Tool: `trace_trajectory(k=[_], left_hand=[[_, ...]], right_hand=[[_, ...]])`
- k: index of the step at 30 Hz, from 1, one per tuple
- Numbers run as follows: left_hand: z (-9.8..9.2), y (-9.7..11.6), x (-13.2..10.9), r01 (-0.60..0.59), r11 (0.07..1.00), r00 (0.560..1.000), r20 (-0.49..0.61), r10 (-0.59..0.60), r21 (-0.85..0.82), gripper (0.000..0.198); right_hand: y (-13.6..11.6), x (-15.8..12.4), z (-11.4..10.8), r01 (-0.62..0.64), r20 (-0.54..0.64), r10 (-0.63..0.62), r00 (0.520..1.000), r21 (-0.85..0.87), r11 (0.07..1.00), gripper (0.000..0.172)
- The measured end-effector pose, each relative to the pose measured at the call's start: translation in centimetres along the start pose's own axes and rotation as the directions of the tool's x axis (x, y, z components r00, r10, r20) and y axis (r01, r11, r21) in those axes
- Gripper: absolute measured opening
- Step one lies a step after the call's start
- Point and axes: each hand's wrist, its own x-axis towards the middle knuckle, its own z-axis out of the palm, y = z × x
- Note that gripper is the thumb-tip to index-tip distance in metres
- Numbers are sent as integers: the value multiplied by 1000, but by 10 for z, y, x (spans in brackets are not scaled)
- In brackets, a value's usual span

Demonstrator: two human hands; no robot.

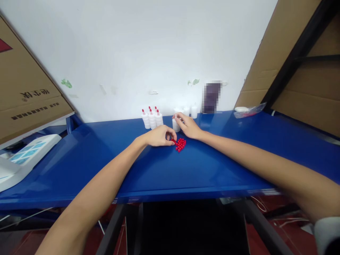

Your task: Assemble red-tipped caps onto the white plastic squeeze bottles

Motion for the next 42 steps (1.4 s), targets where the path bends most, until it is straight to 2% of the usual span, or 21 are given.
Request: trace_trajectory(k=[12, 19, 25, 42], left_hand=[[-2, 4, -2, 21, 999, 998, 59, -18, -48, 21], [-2, 1, -2, 39, 997, 998, 49, -36, -74, 32], [0, 1, -2, -6, 999, 1000, 25, 7, -41, 27], [0, 0, -2, 18, 997, 999, 41, -15, -74, 23]], right_hand=[[1, 0, 0, 4, 1, -4, 1000, -6, 1000, 35], [0, -1, -1, -2, 4, 2, 1000, -3, 1000, 35], [0, -1, 0, 1, 6, -1, 1000, -3, 1000, 35], [-1, -1, 0, 3, -1, -3, 1000, -4, 1000, 35]])
